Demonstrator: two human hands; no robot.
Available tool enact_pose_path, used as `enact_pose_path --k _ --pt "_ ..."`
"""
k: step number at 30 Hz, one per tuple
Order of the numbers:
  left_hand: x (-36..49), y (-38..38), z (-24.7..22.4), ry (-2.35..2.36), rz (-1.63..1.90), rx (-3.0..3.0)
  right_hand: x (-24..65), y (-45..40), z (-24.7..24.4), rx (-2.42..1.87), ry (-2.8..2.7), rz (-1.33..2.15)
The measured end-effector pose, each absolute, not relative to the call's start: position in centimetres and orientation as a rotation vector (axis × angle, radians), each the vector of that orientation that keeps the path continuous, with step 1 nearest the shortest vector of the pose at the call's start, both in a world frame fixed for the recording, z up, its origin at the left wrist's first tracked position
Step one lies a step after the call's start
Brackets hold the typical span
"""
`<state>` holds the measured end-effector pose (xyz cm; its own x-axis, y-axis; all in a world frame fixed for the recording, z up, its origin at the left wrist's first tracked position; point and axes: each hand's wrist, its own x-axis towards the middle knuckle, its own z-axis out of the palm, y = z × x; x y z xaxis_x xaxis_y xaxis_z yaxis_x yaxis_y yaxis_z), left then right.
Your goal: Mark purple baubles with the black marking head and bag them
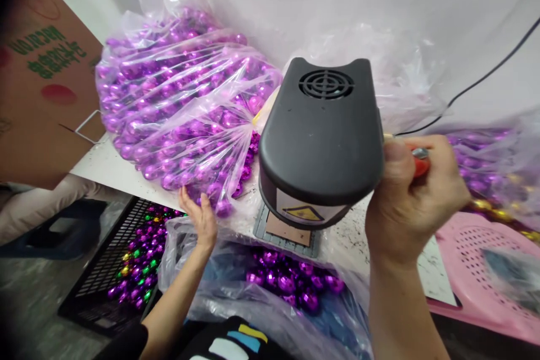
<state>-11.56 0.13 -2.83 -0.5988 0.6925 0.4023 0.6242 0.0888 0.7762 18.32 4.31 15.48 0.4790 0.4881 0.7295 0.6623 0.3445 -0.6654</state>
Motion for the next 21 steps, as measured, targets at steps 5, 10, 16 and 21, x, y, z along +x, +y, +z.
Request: enact_pose_path --k 5,10,16,21 --pt "-9.3 1.7 -6.2 1.910 1.367 1.391 18.1 4.6 15.3 -1.285 -1.130 -0.210" --pt "-9.7 0.1 -4.7 1.900 1.383 1.444 18.4 4.5 15.2 -1.278 -1.131 -0.134" --pt "-8.1 0.8 0.7 1.668 1.460 2.242 18.4 4.6 15.1 -1.275 -1.148 -0.241" --pt "-8.9 5.3 3.1 1.687 0.455 2.777 18.5 4.4 15.1 -1.303 -1.150 -0.107"
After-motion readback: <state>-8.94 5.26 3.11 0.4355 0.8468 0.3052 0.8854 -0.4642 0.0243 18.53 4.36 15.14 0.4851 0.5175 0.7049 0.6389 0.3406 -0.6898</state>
